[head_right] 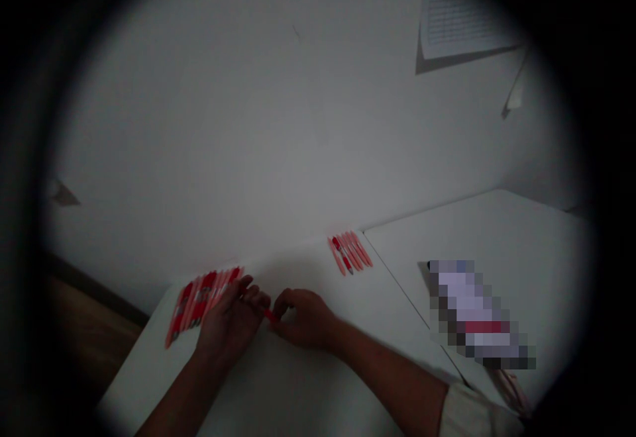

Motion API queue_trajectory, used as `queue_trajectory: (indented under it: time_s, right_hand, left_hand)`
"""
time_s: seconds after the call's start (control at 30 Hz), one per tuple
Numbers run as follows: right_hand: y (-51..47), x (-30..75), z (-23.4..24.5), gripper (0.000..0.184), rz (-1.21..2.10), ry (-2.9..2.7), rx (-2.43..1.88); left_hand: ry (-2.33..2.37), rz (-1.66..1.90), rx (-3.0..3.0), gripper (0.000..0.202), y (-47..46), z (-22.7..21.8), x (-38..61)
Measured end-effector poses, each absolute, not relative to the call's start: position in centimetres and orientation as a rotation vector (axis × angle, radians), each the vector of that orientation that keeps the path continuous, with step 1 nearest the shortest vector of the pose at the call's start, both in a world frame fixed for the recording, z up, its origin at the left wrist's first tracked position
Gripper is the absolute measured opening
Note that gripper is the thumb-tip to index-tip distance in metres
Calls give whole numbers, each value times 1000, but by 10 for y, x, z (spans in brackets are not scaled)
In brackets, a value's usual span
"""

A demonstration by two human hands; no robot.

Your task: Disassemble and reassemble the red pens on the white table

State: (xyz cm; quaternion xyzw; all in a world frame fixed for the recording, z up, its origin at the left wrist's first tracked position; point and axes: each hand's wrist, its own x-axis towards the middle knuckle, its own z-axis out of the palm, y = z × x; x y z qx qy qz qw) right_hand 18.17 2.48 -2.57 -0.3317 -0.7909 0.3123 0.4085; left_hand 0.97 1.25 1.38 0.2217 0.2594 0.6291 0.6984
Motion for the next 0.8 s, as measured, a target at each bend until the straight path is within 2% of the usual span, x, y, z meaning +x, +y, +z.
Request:
queue_trajectory:
  time_s: [0.1, 0.5, 0.8]
  right_hand:
    - [25, 182, -26, 15, 812, -2094, -737]
    - [21, 176, -27, 28, 710, -2270, -537]
    - [23, 177, -27, 26, 773, -2246, -557]
  left_hand:
    - [481, 1337, 427, 23, 8, 20, 7]
    - [428, 1330, 380, 22, 5, 22, 4]
    - [447, 1333, 415, 21, 4, 24, 6]
